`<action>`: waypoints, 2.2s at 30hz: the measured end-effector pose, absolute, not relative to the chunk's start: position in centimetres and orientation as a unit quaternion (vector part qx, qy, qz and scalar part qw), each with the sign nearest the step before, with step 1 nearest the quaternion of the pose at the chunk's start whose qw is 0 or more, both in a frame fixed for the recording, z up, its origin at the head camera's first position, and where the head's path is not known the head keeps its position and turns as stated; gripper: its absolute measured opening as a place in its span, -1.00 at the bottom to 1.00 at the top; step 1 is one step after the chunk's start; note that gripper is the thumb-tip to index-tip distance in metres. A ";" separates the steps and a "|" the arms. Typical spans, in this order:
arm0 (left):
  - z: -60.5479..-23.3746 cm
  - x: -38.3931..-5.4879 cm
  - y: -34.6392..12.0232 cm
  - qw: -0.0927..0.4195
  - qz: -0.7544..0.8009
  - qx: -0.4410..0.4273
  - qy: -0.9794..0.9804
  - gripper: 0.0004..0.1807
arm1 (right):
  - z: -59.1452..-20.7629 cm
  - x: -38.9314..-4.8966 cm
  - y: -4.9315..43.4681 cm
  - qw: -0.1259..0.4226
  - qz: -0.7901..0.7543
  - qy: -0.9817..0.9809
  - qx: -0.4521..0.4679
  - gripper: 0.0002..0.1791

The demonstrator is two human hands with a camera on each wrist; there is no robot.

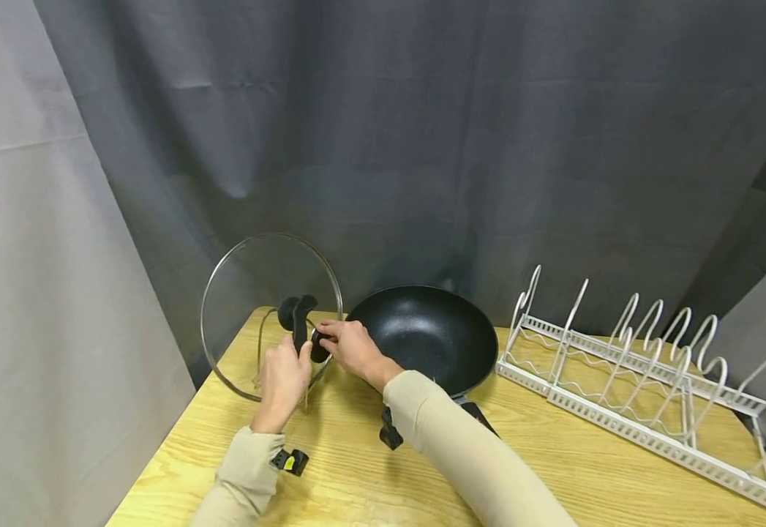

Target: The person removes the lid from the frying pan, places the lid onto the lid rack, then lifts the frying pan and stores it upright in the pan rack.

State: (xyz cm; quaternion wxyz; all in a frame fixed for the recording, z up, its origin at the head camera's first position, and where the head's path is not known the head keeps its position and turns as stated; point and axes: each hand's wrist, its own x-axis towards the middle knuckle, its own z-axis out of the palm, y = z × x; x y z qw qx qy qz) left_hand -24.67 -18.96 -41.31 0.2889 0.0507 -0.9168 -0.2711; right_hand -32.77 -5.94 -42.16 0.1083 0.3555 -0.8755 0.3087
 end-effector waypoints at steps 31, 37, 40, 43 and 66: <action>-40.1 -24.2 -19.8 0.125 -0.399 0.017 -0.908 -0.78 | -42.6 -32.7 -6.0 0.169 0.308 -0.864 0.360 -0.69; -40.1 -24.2 -20.1 0.100 -0.411 0.005 -0.906 -0.76 | -42.8 -32.8 -5.9 0.175 0.311 -0.864 0.356 -0.71; -40.1 -24.3 -20.2 0.096 -0.414 0.003 -0.905 -0.77 | -42.7 -32.8 -5.9 0.178 0.313 -0.862 0.358 -0.71; -40.0 -24.3 -20.2 0.094 -0.417 0.001 -0.904 -0.77 | -42.7 -32.9 -5.8 0.179 0.317 -0.859 0.360 -0.72; -39.5 -24.7 -20.2 0.072 -0.436 0.007 -0.897 -0.75 | -42.2 -33.4 -5.8 0.133 0.278 -0.893 0.327 -0.71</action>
